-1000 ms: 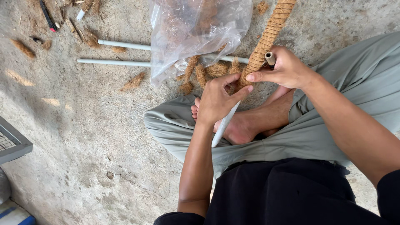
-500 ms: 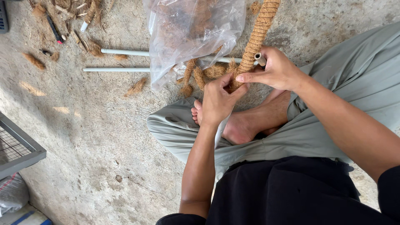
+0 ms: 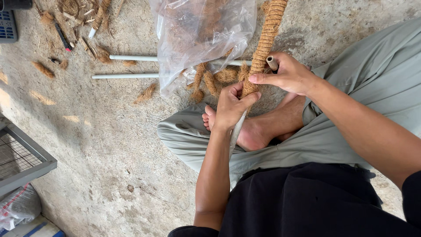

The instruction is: The person sits on the floor and wraps fibrous material around a white PVC pipe to create a broom handle. They use a small metal tube to tighten the wrapping and occasionally tap the handle against the floor to secure it.

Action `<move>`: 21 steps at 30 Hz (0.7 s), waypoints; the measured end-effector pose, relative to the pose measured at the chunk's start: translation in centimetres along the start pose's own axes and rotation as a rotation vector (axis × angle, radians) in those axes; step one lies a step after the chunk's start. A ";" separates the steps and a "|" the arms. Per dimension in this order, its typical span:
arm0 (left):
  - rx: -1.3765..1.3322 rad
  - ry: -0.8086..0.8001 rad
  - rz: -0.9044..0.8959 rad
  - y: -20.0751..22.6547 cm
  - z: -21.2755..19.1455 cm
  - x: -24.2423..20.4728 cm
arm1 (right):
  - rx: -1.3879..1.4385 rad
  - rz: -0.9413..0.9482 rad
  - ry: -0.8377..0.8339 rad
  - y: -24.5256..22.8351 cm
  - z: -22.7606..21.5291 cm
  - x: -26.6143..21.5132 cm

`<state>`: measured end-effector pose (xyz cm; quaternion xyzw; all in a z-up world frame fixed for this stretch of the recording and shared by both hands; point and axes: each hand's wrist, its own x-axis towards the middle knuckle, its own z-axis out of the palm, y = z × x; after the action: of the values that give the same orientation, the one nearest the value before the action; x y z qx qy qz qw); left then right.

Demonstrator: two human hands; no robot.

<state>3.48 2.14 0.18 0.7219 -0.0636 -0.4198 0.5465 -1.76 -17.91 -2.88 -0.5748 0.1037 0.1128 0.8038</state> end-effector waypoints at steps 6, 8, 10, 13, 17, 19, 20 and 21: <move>-0.190 -0.103 -0.096 -1.1 -0.8 0.5 | -0.144 0.068 0.066 0.2 0.2 0.2; -0.223 -0.111 -0.183 -0.8 -1.4 0.8 | -0.101 0.003 0.048 0.1 0.2 0.2; -0.381 -0.135 -0.243 -0.3 -1.8 0.8 | -0.084 -0.029 0.042 0.0 0.2 0.2; -0.370 -0.234 -0.182 0.7 -2.0 0.6 | -0.076 -0.002 0.054 -0.1 0.1 0.2; 0.019 -0.193 0.176 1.7 -0.9 -0.7 | 0.015 0.032 0.089 0.6 0.1 0.1; 0.154 0.014 0.174 1.7 -0.1 -1.2 | 0.024 0.027 0.126 1.2 0.4 0.3; 0.223 0.123 0.174 1.6 0.2 -1.3 | 0.005 0.030 0.150 1.5 0.5 0.5; 0.192 0.137 0.132 1.5 0.3 -1.4 | -0.015 0.034 0.174 1.8 0.6 0.7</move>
<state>2.93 2.17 2.19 0.7919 -0.1134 -0.3246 0.5046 -1.61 -16.71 -4.47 -0.5865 0.1818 0.0768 0.7855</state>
